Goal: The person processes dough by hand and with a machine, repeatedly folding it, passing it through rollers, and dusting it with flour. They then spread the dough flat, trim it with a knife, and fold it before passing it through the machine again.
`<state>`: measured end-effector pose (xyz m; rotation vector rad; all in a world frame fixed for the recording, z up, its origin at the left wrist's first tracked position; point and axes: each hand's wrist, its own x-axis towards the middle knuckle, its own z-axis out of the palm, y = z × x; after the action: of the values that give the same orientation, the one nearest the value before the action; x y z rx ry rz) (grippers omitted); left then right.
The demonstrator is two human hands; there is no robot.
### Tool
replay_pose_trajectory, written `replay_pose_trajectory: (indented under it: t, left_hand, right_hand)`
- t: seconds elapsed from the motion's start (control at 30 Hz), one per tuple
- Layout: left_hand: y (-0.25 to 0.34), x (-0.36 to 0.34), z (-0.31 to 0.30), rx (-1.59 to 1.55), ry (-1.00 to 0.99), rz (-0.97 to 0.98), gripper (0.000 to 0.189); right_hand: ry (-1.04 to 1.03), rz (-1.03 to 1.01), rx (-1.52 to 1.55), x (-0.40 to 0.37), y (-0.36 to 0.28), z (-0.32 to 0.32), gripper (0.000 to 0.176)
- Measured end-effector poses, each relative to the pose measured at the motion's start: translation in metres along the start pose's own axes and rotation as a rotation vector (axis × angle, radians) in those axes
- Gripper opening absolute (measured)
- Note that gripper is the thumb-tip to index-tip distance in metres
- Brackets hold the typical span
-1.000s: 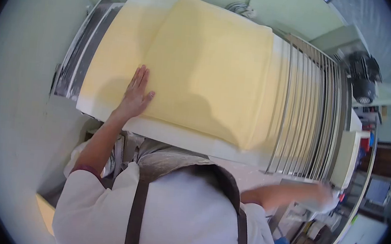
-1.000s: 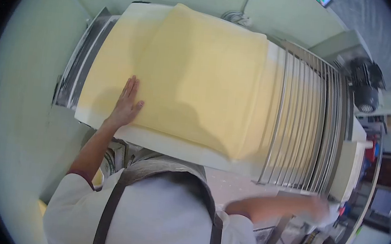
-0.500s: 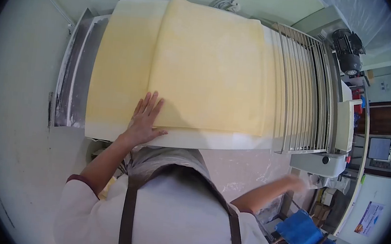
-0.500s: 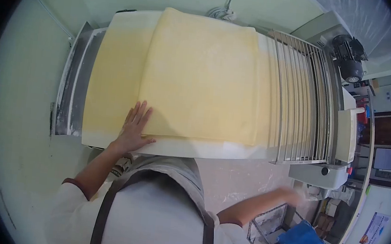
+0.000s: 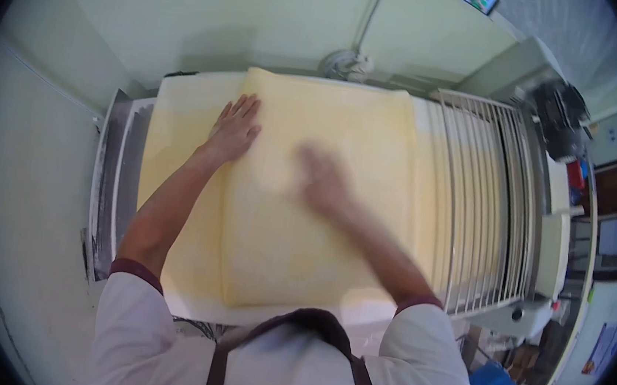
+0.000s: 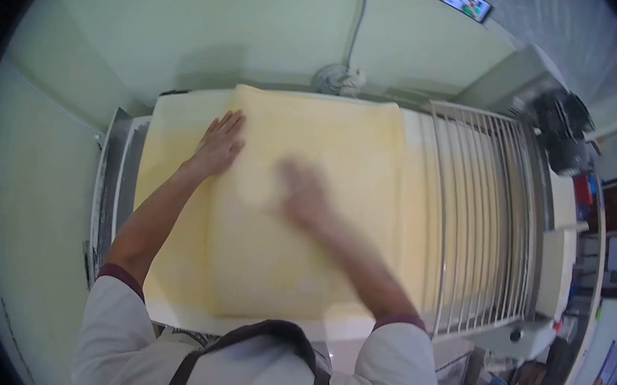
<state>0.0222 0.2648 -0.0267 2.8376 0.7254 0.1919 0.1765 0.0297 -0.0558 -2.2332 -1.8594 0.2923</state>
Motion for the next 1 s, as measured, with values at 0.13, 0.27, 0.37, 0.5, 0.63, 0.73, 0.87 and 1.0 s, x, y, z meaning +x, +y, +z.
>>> replay_pose_trajectory:
  t: [0.13, 0.27, 0.37, 0.5, 0.63, 0.73, 0.87, 1.0]
  left_hand:
    - [-0.029, 0.075, -0.007, -0.043, 0.009, 0.07, 0.056]
    - [-0.036, 0.109, -0.01, -0.041, -0.016, 0.039, 0.041]
    - [-0.02, 0.136, -0.05, -0.211, -0.253, -0.138, 0.032]
    - [-0.036, 0.141, -0.035, -0.293, -0.281, -0.095, 0.028]
    - [-0.044, 0.126, -0.005, -0.207, 0.078, 0.127, 0.023]
    - [-0.042, 0.128, -0.009, -0.269, -0.003, 0.068, 0.023]
    - [-0.032, 0.14, -0.029, -0.269, -0.27, -0.065, 0.026]
    - [-0.043, 0.134, -0.012, -0.301, -0.039, 0.082, 0.024]
  right_hand:
    - [0.31, 0.319, -0.262, 0.119, 0.167, -0.046, 0.061]
    - [0.223, -0.286, 0.11, 0.179, 0.096, -0.053, 0.047]
    - [0.104, -0.353, 0.26, 0.22, 0.05, -0.054, 0.036]
    - [0.049, -0.223, 0.282, 0.237, 0.055, -0.055, 0.029]
    - [-0.152, -0.106, 0.287, 0.25, 0.07, -0.064, 0.032]
    - [-0.324, -0.004, 0.264, 0.262, 0.068, -0.078, 0.033]
    - [-0.432, 0.032, 0.171, 0.266, 0.062, -0.088, 0.031]
    - [-0.179, -0.344, 0.378, 0.259, 0.072, -0.087, 0.028]
